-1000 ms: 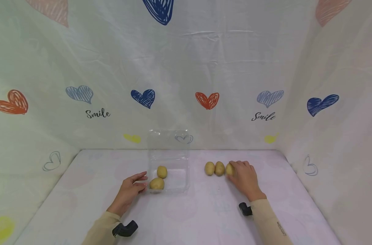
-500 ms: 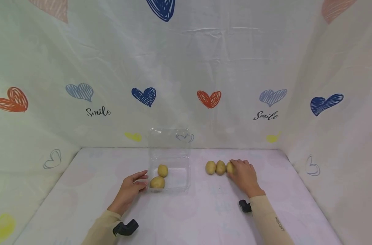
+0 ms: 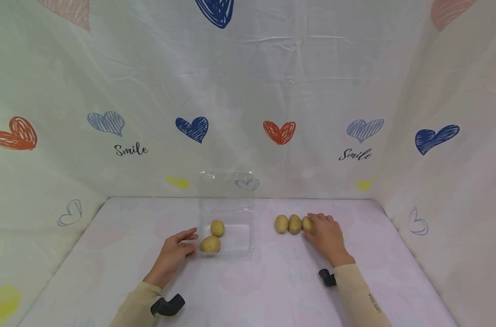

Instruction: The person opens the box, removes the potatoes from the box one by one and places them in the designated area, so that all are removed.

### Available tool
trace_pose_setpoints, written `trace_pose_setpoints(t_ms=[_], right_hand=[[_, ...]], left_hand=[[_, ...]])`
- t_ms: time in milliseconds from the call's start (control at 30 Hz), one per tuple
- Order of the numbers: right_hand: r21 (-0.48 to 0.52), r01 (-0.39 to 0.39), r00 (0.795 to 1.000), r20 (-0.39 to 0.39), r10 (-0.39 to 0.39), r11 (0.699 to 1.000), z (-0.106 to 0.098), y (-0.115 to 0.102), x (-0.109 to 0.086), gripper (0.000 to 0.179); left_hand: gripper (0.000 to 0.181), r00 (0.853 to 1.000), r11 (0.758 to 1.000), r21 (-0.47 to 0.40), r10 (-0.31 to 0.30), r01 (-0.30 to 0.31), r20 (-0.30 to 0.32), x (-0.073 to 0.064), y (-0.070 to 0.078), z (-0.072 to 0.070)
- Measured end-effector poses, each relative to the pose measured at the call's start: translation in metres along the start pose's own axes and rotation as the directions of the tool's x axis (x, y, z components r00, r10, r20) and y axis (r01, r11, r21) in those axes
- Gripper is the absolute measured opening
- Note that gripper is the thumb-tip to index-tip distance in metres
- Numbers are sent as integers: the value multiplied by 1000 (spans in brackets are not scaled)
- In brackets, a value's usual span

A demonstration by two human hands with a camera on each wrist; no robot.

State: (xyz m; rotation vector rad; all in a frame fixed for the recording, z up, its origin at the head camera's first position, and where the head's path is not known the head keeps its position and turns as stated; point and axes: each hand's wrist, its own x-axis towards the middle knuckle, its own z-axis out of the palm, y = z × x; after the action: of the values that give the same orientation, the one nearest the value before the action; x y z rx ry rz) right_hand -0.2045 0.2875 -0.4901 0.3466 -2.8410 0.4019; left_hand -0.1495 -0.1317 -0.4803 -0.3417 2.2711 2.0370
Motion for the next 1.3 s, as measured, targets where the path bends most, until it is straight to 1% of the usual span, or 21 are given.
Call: trace_pose_setpoints(t_ms=[233,433,500,567,700,800,1067,1300], right_hand=[[7,10,999,-35,-10,1000,-9,-15,-1,56],[37,44,997,-57,-42,998,-15,-36,-1,55],[44,62,996,-62,-60,997,-15,-44,-1,56],[38,97,993,-76,-94,995,-14,-52,0,55],[42,163,982,-107,-158,986,-11,-67,0,54],[44,194,974,-124,-188,980,-10,-79,0,51],[45,259,960,-124,-251,965,-7,-105,5,51],[50,304,951,-84,-299,951,-5,-124,9,52]], left_hand=[[51,1000,1000,10,-4,4,3,-1,1,0],[51,1000,1000,12,-2,2,-2,-1,2,0],[51,1000,1000,13,-2,2,-3,-1,2,1],[51,1000,1000,14,-2,2,-2,-1,2,1],[50,1000,1000,10,1,-1,3,-2,1,0],[50,1000,1000,5,1,-1,9,-2,1,0],[52,1000,1000,-4,2,-2,10,-2,1,0],[52,1000,1000,5,8,-8,2,-1,2,0]])
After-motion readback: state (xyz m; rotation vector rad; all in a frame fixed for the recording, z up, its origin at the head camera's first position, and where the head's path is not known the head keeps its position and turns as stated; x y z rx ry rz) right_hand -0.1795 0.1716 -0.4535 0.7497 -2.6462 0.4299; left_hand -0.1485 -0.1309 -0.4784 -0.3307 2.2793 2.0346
